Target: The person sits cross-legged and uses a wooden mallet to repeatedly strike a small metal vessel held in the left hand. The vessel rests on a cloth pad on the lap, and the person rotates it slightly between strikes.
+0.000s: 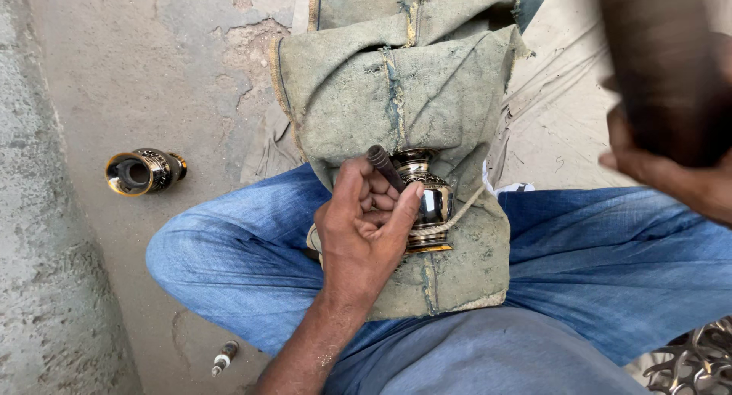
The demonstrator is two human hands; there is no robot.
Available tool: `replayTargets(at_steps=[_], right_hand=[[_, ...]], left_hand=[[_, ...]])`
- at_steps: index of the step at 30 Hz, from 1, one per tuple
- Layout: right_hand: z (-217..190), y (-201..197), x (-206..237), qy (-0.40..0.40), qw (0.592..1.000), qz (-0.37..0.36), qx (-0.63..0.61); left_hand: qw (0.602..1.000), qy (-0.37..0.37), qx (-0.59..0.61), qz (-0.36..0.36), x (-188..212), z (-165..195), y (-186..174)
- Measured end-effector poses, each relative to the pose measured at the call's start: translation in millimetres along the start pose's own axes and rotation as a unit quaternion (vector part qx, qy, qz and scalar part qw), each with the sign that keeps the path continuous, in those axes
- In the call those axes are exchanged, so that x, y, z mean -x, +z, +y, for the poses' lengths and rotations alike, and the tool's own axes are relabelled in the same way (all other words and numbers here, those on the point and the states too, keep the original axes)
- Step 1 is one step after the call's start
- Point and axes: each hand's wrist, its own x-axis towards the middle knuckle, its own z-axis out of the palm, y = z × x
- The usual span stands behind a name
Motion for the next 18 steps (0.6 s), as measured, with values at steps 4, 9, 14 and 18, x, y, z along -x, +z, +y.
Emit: replayTargets(at_steps=[4, 9, 14, 18], right_hand=[[-60.2, -41.3, -10.0, -0.300, 0.933, 0.188, 0.064], [-93.7, -62.8, -8.7, -0.356, 0.915, 0.172, 0.074], [-66.9, -55.5, -13.7, -0.363, 0.918, 0.149, 0.055], [-23.3, -28.1, -19.7, -0.290, 0.949, 0.121, 0.012]], left_hand=[[1.000, -0.006, 0.011, -0.011, -1.8, -0.5, -1.1], [1.000, 0.015, -0.018, -0.006, 0.9, 1.3, 0.5], [0.997, 0.047, -0.053, -0.040, -5.1, 5.7, -2.4], [0.989, 0.028, -0.107, -0.102, -13.4, 12.2, -6.3]])
